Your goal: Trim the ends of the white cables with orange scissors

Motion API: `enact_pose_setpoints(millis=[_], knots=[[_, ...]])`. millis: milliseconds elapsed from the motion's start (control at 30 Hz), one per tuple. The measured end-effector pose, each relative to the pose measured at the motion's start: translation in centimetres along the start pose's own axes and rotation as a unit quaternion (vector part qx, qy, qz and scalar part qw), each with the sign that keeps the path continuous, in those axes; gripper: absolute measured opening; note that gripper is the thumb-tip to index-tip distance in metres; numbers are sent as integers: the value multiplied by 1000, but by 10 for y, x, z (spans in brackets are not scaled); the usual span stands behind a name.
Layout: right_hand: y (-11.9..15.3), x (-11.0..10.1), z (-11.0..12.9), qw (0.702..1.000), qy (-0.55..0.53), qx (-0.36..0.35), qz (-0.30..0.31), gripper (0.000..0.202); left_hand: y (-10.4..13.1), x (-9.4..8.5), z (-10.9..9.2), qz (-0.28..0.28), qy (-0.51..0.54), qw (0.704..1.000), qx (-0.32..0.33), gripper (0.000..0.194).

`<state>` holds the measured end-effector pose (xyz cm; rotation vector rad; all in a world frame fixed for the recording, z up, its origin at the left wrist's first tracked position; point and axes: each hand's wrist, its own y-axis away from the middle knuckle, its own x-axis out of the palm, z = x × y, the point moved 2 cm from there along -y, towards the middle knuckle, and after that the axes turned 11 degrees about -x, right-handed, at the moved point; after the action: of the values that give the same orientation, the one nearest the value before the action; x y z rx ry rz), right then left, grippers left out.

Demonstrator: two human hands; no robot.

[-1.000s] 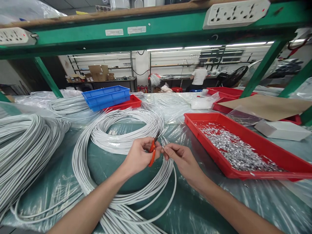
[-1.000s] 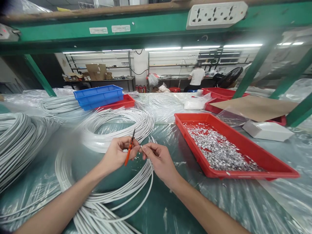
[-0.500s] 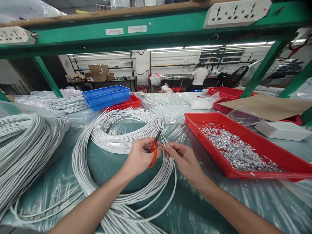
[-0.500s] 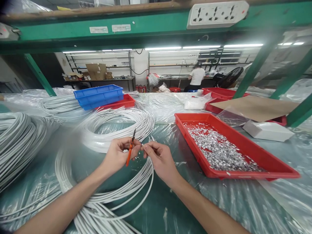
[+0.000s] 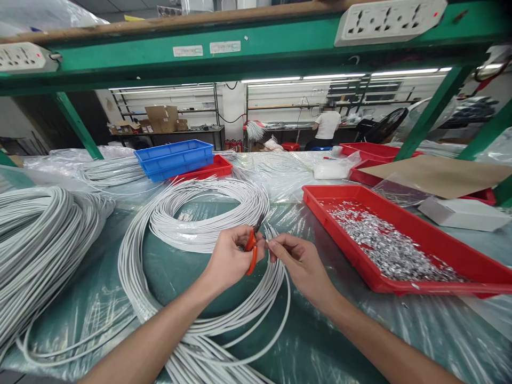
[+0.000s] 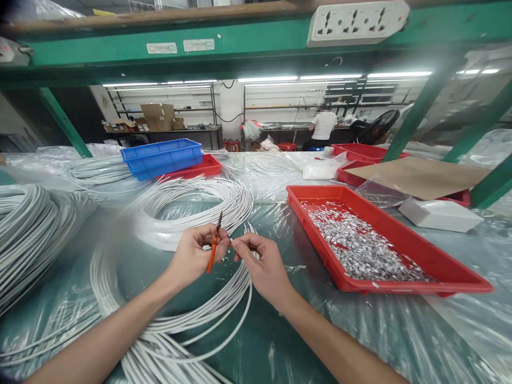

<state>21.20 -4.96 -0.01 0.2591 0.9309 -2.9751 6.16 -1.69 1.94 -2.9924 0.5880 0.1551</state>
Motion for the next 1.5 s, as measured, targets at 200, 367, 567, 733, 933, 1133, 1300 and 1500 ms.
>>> enact_pose_setpoints(millis=[200,367,567,733,933,1133,1300,1500], knots=[[3,3,8,999,36,-10,-33,32,1,2,2,-3,14,1000,3,14],[5,6,11,996,57,-25,-63,29,3,5,2,-18,24,999,11,13],[6,6,11,995,58,-23,-82,29,5,7,0,-29,12,999,29,12],[5,6,9,997,47,-10,-63,31,7,5,0,-30,-9,999,32,9],[4,6,7,998,43,6,-49,30,2,-1,1,-49,-14,998,26,9],[3,6,7,999,22,15,-20,31,1,0,-1,-23,-15,999,27,14],[3,6,6,999,33,13,-9,31,2,1,-1,10,-11,999,29,20],[5,6,5,998,55,9,-1,32,1,-2,0,-3,-12,1000,14,20]])
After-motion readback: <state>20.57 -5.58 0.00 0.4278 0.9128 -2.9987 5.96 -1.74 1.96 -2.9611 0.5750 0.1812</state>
